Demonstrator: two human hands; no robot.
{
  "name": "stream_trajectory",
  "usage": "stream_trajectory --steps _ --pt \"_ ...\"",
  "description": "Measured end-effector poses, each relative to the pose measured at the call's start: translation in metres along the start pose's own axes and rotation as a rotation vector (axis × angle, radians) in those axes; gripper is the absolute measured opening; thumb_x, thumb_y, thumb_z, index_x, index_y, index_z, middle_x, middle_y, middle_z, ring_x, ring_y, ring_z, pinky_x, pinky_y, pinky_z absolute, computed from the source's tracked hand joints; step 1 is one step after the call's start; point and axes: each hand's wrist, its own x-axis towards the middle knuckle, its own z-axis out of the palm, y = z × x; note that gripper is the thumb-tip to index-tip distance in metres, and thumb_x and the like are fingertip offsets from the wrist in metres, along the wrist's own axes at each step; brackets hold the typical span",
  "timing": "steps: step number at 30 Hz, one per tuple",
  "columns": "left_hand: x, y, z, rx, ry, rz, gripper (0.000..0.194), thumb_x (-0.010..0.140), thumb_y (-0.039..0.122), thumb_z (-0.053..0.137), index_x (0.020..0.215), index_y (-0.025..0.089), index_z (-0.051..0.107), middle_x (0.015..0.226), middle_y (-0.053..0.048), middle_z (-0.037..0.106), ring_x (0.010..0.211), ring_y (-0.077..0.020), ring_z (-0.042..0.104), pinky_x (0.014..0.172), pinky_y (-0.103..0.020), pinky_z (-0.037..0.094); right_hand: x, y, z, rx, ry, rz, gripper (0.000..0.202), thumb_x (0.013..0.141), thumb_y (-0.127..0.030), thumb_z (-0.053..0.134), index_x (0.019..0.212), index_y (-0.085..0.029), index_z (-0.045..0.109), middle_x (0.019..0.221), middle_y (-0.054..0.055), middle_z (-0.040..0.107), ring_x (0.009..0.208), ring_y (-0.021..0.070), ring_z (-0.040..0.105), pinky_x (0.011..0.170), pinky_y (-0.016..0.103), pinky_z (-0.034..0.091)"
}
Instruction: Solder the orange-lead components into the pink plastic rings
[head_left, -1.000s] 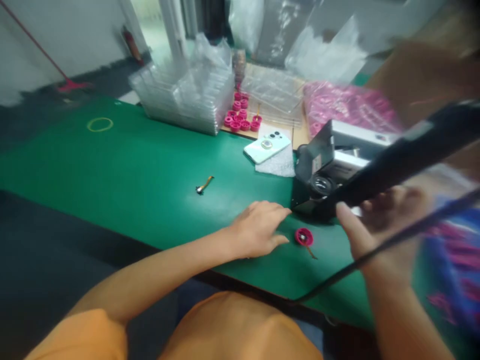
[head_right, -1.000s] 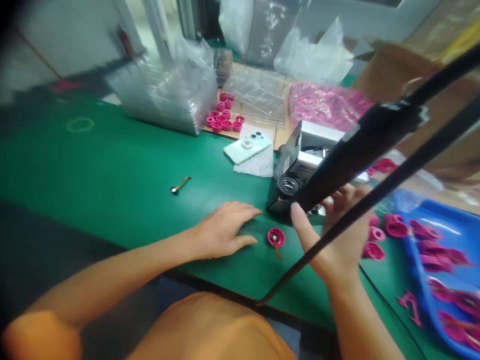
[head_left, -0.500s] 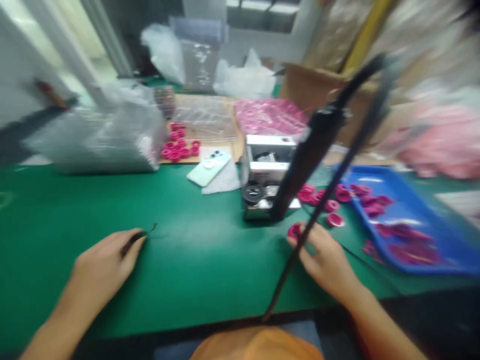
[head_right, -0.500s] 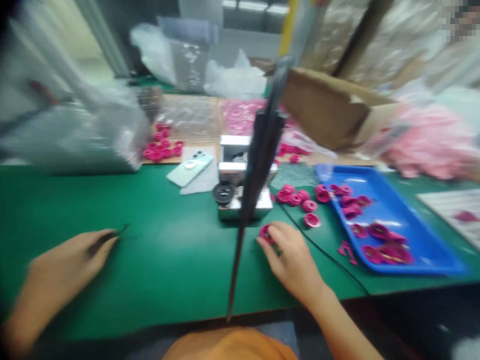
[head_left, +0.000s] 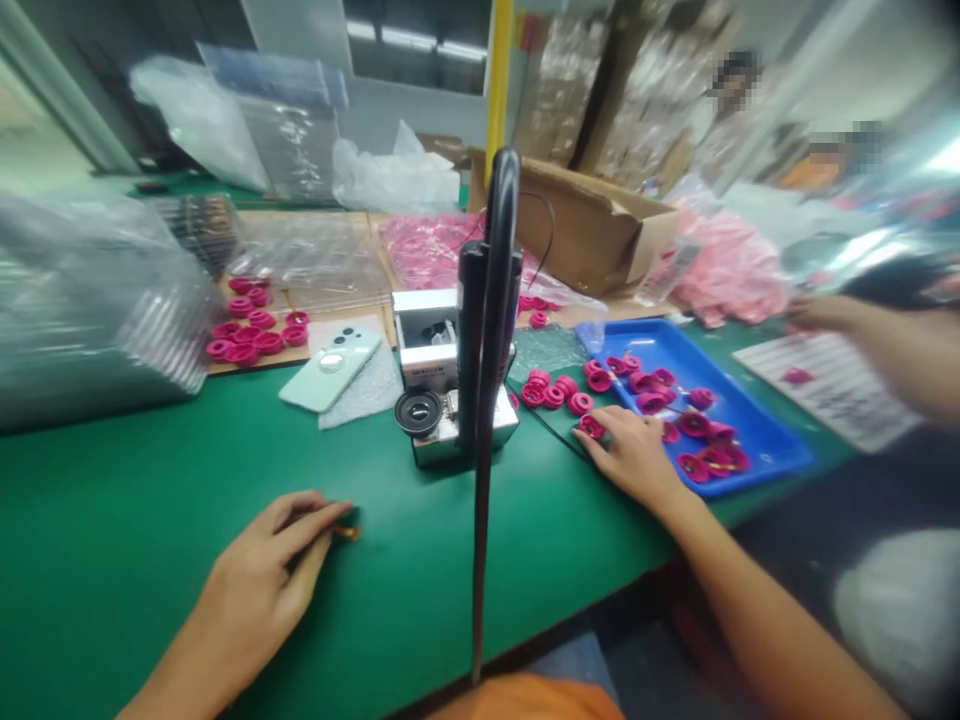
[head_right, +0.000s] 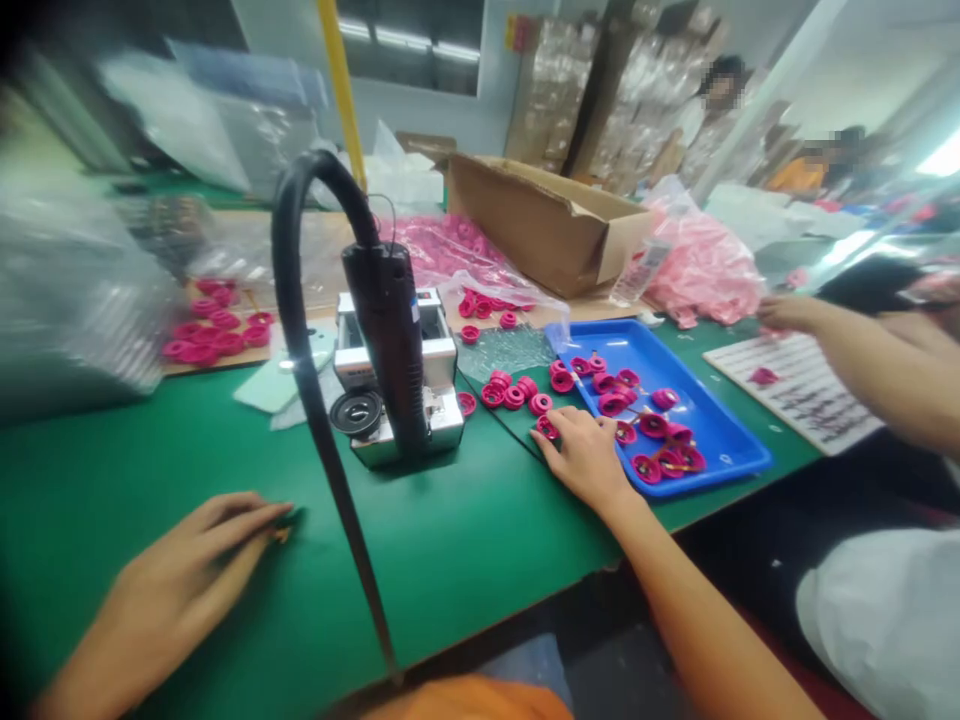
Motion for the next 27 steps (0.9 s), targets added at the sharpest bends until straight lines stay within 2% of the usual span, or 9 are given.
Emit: stream_trajectory --steps 3,7,9,12,15,17,20,23,27 --pt "0.006 0.013 0.001 -0.077 -0.041 0.047 0.033 0.110 0.040 0.055 0.113 0.030 0.086 0.114 -0.004 0.083 0.089 -0.0204 0.082 0.076 -0.024 0.067 -0.003 -0.022 -0.005 0.132 -0.003 -0.063 0.019 0.107 -0.036 0.063 0.104 -0.021 0.072 0.116 0.016 0.082 0.105 0.0374 0.078 0.091 0.055 0.056" --pt "0.017 0.042 0.005 -0.200 -0.017 0.100 0.020 0.107 0.026 0.064 0.118 0.025 0.081 0.111 -0.002 0.086 0.097 -0.0197 0.084 0.093 -0.026 0.068 -0.005 -0.085 -0.002 0.419 -0.163 -0.316 0.005 0.105 -0.028 0.067 0.106 -0.025 0.071 0.123 0.010 0.082 0.115 0.0293 0.078 0.101 0.046 0.063" --pt "0.026 0.057 0.010 -0.297 -0.060 0.180 0.020 0.106 0.016 0.063 0.114 0.023 0.080 0.113 -0.003 0.087 0.101 -0.0184 0.085 0.098 -0.026 0.067 -0.003 -0.117 0.007 0.548 -0.245 -0.401 0.013 0.103 -0.025 0.069 0.116 -0.025 0.071 0.123 0.008 0.082 0.114 0.0273 0.079 0.102 0.043 0.065" --pt "0.037 0.073 0.020 -0.400 -0.152 0.269 0.019 0.107 0.013 0.062 0.111 0.021 0.078 0.116 -0.006 0.086 0.106 -0.0198 0.084 0.098 -0.028 0.068 0.004 -0.145 0.022 0.685 -0.338 -0.389 0.023 0.097 -0.023 0.076 0.120 -0.022 0.071 0.115 0.010 0.083 0.102 0.0284 0.081 0.089 0.041 0.068" --pt "0.041 0.078 0.027 -0.444 -0.156 0.253 0.013 0.108 0.015 0.064 0.111 0.020 0.075 0.107 -0.006 0.085 0.100 -0.0202 0.083 0.093 -0.030 0.069 0.010 -0.154 0.028 0.741 -0.380 -0.363 0.013 0.096 -0.026 0.078 0.107 -0.023 0.070 0.101 0.007 0.081 0.089 0.0292 0.080 0.076 0.041 0.066" --pt "0.041 0.078 0.032 -0.456 -0.144 0.247 0.011 0.107 0.015 0.065 0.109 0.020 0.075 0.105 -0.006 0.085 0.098 -0.0202 0.083 0.092 -0.031 0.069 0.012 -0.155 0.028 0.756 -0.376 -0.351 0.012 0.098 -0.029 0.078 0.102 -0.024 0.068 0.094 0.006 0.078 0.083 0.0292 0.078 0.073 0.042 0.064" --pt "0.043 0.076 0.037 -0.463 -0.150 0.269 0.010 0.106 0.016 0.066 0.105 0.020 0.075 0.105 -0.006 0.084 0.096 -0.0204 0.083 0.091 -0.032 0.069 0.012 -0.155 0.030 0.785 -0.374 -0.349 0.015 0.099 -0.031 0.076 0.095 -0.025 0.064 0.091 0.006 0.075 0.082 0.0287 0.076 0.074 0.044 0.065" --pt "0.051 0.073 0.039 -0.460 -0.183 0.315 0.010 0.105 0.016 0.067 0.103 0.020 0.075 0.106 -0.007 0.085 0.098 -0.0208 0.083 0.092 -0.033 0.069 0.014 -0.155 0.032 0.824 -0.383 -0.395 0.010 0.098 -0.027 0.076 0.098 -0.025 0.066 0.100 0.007 0.078 0.093 0.0293 0.078 0.085 0.044 0.066" --pt "0.067 0.069 0.038 -0.472 -0.301 0.477 0.017 0.105 0.011 0.065 0.096 0.020 0.076 0.096 -0.003 0.085 0.094 -0.0192 0.081 0.101 -0.036 0.066 0.016 -0.154 0.032 0.843 -0.389 -0.428 0.010 0.095 -0.024 0.079 0.095 -0.025 0.069 0.098 0.004 0.079 0.090 0.0264 0.078 0.082 0.039 0.065"
